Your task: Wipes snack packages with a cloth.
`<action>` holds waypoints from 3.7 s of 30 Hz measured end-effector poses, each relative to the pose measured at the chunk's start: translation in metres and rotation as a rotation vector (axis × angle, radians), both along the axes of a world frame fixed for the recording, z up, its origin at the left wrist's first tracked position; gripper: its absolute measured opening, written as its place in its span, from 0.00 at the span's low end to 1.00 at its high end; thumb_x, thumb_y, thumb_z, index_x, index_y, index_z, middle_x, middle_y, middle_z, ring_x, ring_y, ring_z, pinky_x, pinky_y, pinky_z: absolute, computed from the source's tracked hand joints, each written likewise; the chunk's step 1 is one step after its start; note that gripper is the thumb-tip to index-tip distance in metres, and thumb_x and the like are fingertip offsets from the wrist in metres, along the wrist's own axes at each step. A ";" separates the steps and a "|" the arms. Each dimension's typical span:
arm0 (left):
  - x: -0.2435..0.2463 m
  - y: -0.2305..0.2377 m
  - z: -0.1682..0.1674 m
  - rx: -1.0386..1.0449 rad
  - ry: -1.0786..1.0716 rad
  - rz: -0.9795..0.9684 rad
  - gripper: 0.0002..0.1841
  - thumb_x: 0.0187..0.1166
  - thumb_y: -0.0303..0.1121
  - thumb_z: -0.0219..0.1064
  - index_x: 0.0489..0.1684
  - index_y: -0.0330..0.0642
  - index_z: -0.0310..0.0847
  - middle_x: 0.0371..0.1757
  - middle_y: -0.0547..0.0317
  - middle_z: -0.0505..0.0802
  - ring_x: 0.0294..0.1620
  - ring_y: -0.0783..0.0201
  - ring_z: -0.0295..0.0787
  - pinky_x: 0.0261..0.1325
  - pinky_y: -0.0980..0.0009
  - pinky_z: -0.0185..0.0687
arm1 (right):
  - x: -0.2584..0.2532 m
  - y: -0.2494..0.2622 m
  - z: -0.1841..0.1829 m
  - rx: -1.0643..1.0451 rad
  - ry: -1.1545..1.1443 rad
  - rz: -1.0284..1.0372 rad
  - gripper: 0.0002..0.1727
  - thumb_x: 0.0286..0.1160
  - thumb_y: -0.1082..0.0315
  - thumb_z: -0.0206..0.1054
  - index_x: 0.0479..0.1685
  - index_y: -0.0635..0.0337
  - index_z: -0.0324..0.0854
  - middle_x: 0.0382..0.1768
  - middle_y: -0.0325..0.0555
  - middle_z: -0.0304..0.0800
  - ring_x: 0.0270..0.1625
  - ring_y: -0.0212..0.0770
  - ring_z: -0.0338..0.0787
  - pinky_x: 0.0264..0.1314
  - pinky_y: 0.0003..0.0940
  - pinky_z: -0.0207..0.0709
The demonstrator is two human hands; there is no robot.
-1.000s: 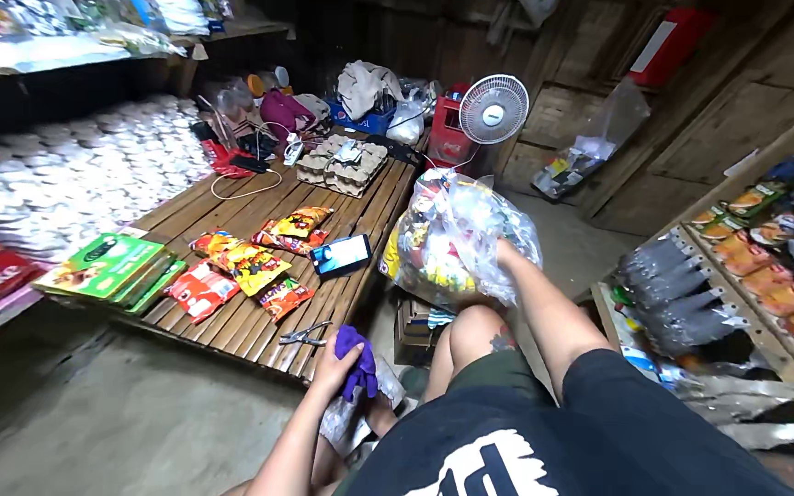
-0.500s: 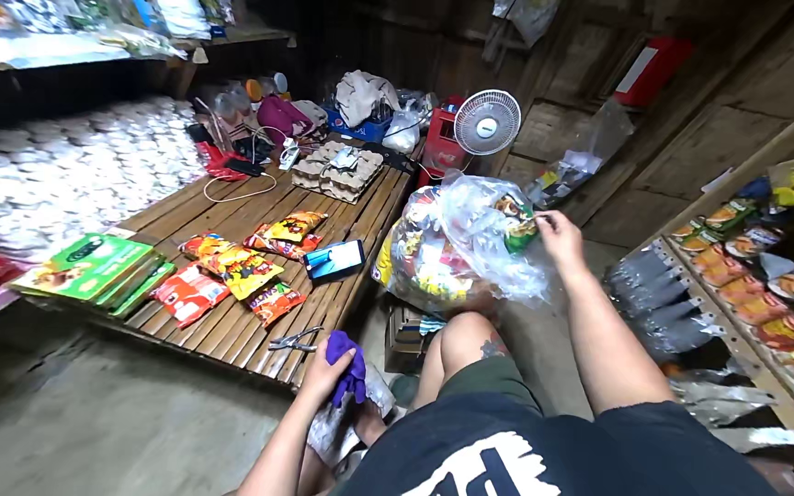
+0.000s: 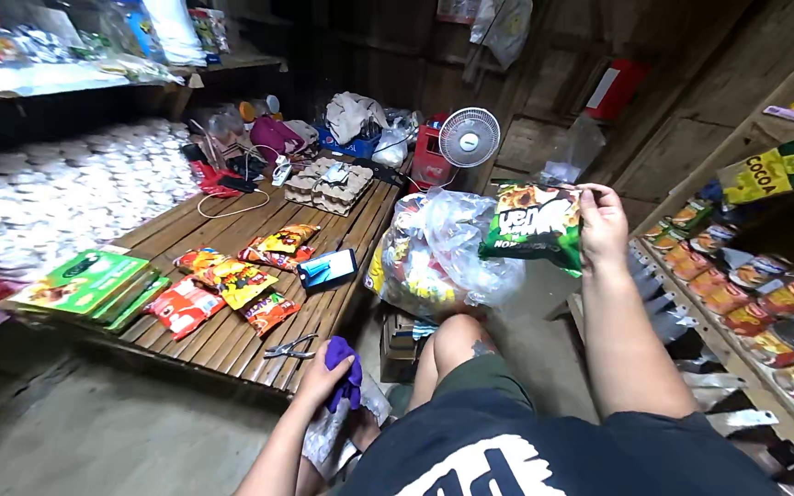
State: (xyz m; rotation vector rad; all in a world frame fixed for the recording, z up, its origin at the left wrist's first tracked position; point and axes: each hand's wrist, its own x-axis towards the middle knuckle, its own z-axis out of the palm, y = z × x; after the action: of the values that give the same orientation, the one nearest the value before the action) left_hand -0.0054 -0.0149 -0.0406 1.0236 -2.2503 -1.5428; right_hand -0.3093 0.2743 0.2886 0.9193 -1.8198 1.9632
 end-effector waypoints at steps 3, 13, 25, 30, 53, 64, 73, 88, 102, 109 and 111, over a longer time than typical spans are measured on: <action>0.000 -0.001 -0.002 -0.006 -0.002 -0.011 0.44 0.73 0.51 0.76 0.87 0.42 0.61 0.71 0.35 0.85 0.75 0.42 0.80 0.79 0.41 0.70 | 0.009 -0.010 -0.004 0.014 -0.022 0.078 0.10 0.92 0.68 0.52 0.62 0.59 0.74 0.53 0.34 0.91 0.51 0.23 0.90 0.57 0.22 0.84; -0.002 -0.003 -0.001 0.008 0.045 -0.057 0.40 0.75 0.45 0.74 0.86 0.39 0.62 0.74 0.35 0.82 0.77 0.43 0.78 0.81 0.44 0.69 | 0.015 -0.028 -0.018 0.028 -0.112 0.167 0.09 0.92 0.69 0.53 0.59 0.57 0.76 0.50 0.34 0.91 0.46 0.23 0.91 0.52 0.21 0.85; -0.006 0.006 -0.004 0.138 0.161 -0.189 0.44 0.71 0.30 0.65 0.93 0.52 0.50 0.86 0.44 0.71 0.81 0.51 0.75 0.79 0.49 0.72 | 0.031 -0.093 -0.102 0.428 -0.284 0.511 0.13 0.89 0.70 0.56 0.60 0.68 0.79 0.53 0.49 0.91 0.49 0.35 0.91 0.56 0.35 0.85; -0.003 0.004 -0.014 -0.022 0.234 -0.310 0.28 0.75 0.25 0.54 0.79 0.44 0.75 0.80 0.47 0.79 0.84 0.51 0.70 0.86 0.49 0.64 | 0.047 -0.114 -0.152 0.481 -0.412 0.695 0.13 0.89 0.69 0.56 0.60 0.69 0.79 0.53 0.47 0.91 0.49 0.32 0.90 0.57 0.31 0.85; 0.005 0.021 0.035 0.831 0.453 -0.026 0.27 0.92 0.50 0.48 0.74 0.37 0.70 0.53 0.53 0.93 0.54 0.64 0.92 0.60 0.63 0.89 | 0.105 -0.177 -0.224 0.568 -0.799 0.805 0.16 0.94 0.64 0.50 0.69 0.61 0.75 0.60 0.50 0.91 0.52 0.40 0.92 0.52 0.35 0.86; 0.000 0.016 0.034 0.855 0.655 0.355 0.29 0.95 0.51 0.36 0.75 0.37 0.71 0.59 0.47 0.90 0.59 0.59 0.89 0.62 0.60 0.86 | 0.146 -0.133 -0.260 1.106 -0.122 0.980 0.40 0.77 0.65 0.65 0.89 0.70 0.56 0.88 0.66 0.58 0.90 0.51 0.63 0.89 0.42 0.60; 0.007 0.031 0.049 1.076 0.887 0.103 0.31 0.93 0.53 0.30 0.75 0.40 0.67 0.59 0.48 0.90 0.59 0.57 0.89 0.62 0.57 0.87 | 0.172 -0.166 -0.245 1.297 0.065 0.652 0.60 0.53 0.32 0.80 0.78 0.75 0.68 0.75 0.68 0.77 0.81 0.57 0.75 0.87 0.50 0.63; -0.005 0.009 0.033 0.898 0.699 0.510 0.28 0.92 0.46 0.54 0.80 0.32 0.64 0.65 0.41 0.88 0.63 0.54 0.90 0.65 0.57 0.88 | 0.107 -0.123 -0.213 0.814 -0.297 0.435 0.53 0.58 0.62 0.81 0.87 0.67 0.57 0.74 0.62 0.78 0.75 0.43 0.81 0.79 0.38 0.75; -0.006 0.017 0.026 0.673 0.578 0.413 0.26 0.92 0.44 0.54 0.78 0.31 0.67 0.62 0.42 0.89 0.60 0.58 0.90 0.65 0.60 0.87 | 0.120 -0.131 -0.187 0.930 0.141 0.538 0.49 0.57 0.55 0.84 0.82 0.69 0.68 0.77 0.66 0.76 0.80 0.56 0.77 0.85 0.47 0.67; -0.001 0.025 0.035 0.537 0.527 0.257 0.30 0.88 0.40 0.62 0.82 0.31 0.60 0.64 0.44 0.88 0.60 0.64 0.89 0.66 0.65 0.85 | 0.121 -0.139 -0.192 0.893 0.179 0.510 0.47 0.57 0.58 0.84 0.81 0.67 0.70 0.78 0.67 0.73 0.81 0.56 0.74 0.84 0.47 0.68; -0.001 0.027 0.035 0.541 0.507 0.216 0.31 0.87 0.41 0.63 0.83 0.31 0.59 0.64 0.43 0.88 0.60 0.63 0.89 0.66 0.64 0.85 | 0.123 -0.143 -0.203 0.791 0.240 0.420 0.45 0.57 0.60 0.82 0.80 0.67 0.71 0.81 0.71 0.66 0.84 0.64 0.68 0.85 0.53 0.65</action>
State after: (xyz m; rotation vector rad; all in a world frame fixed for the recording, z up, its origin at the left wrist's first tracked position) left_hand -0.0069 0.0122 -0.0057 0.8241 -1.3752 -2.0717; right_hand -0.1864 0.1318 0.0851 1.7974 -2.4210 1.1836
